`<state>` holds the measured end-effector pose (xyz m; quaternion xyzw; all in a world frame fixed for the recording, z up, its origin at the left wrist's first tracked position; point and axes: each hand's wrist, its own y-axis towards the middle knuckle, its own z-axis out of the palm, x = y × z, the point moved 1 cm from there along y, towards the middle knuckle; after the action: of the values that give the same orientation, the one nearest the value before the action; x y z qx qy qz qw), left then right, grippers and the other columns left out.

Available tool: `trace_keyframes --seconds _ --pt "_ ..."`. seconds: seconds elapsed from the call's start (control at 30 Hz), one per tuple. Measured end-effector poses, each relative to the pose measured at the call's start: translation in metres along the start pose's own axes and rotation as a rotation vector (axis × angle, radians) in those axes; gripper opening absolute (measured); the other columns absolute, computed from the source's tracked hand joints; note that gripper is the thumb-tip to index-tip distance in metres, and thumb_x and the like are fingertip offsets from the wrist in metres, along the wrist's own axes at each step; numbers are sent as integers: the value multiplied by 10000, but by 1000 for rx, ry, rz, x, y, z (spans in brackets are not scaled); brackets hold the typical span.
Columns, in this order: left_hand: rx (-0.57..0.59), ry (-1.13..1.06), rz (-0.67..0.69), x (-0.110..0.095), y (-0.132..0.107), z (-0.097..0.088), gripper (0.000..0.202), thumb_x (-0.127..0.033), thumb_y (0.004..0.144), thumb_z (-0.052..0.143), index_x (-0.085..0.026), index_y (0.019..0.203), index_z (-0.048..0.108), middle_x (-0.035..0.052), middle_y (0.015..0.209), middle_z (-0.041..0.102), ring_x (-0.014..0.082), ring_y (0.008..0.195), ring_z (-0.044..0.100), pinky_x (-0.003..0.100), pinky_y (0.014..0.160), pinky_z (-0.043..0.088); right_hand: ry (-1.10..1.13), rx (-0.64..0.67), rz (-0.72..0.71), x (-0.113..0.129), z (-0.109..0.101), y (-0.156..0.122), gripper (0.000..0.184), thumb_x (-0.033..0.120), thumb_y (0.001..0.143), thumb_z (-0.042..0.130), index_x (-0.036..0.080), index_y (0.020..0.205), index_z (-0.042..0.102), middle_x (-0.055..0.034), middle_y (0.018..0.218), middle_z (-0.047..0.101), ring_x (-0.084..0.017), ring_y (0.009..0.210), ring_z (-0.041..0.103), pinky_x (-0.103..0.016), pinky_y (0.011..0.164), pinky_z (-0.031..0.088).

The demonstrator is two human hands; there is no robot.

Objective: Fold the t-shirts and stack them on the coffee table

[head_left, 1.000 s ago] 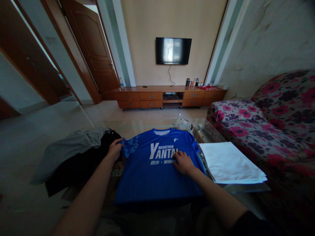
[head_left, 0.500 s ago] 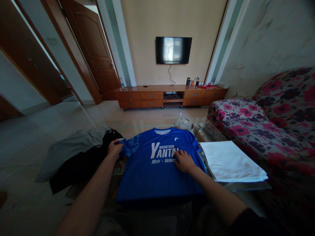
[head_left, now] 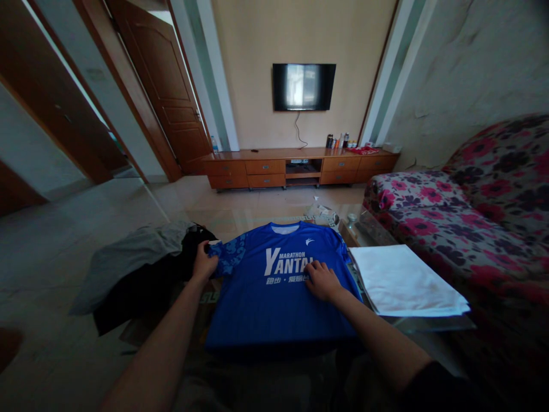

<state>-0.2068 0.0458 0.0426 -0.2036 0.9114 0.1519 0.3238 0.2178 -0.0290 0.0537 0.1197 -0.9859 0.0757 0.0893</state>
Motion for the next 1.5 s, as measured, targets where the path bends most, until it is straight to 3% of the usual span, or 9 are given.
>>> trace_keyframes --seconds 0.17,0.37,0.5,0.6,0.8,0.93,1.03,1.33,1.5 --pt "94 262 378 -19 -12 7 570 -43 857 438 -189 1396 551 111 1416 589 230 1290 570 339 1102 431 -2 10 -2 1 0 0 405 365 948 526 252 1336 518 -144 1396 493 -333 1268 447 -463 973 396" --pt "293 577 683 -63 -63 32 999 -22 786 543 -363 1624 121 99 1673 230 317 1158 632 423 912 550 -14 -13 -5 -2 4 1 389 364 936 536 253 1309 524 -140 1395 488 -331 1249 458 -461 954 405" --pt "400 685 768 -73 -82 45 1034 45 790 462 -542 1572 123 20 1701 149 319 1102 653 454 834 565 -16 -16 -15 -2 5 1 384 371 942 517 251 1307 523 -142 1396 485 -335 1242 462 -474 949 410" --pt "445 667 766 -71 -88 52 967 38 825 400 -542 1565 174 36 1676 230 313 1093 659 457 835 562 -13 -18 -21 -2 5 1 395 367 940 516 250 1318 519 -143 1399 483 -339 1247 458 -478 950 411" --pt "372 580 685 -70 -96 53 782 20 851 363 -351 1540 366 110 1489 485 265 1096 650 382 882 539 -9 -9 -15 -3 6 2 400 380 943 524 251 1321 518 -147 1400 487 -336 1260 451 -473 963 402" --pt "265 536 616 -74 -98 46 500 -110 962 317 -221 1405 521 146 1285 600 260 1029 660 377 870 523 -6 -5 -14 -3 6 2 399 374 943 528 254 1322 516 -146 1399 491 -331 1261 453 -469 966 398" --pt "322 477 678 -70 -94 38 425 -268 994 385 -247 1391 535 121 1274 616 274 1051 652 386 890 506 -2 -15 -15 -3 5 1 389 363 942 522 252 1315 523 -145 1401 491 -330 1251 459 -468 959 402" --pt "365 406 431 -2 -56 12 523 -223 736 621 -206 1255 557 111 1284 589 281 1172 584 359 979 443 -31 13 18 3 3 3 433 380 946 516 241 1356 503 -164 1433 471 -346 1268 456 -480 963 400" --pt "333 398 459 10 -60 15 412 -300 830 591 -217 1229 535 109 1266 601 269 1193 569 371 975 429 -59 3 73 13 5 8 474 373 944 512 222 1392 483 -188 1498 423 -364 1295 450 -513 984 392"
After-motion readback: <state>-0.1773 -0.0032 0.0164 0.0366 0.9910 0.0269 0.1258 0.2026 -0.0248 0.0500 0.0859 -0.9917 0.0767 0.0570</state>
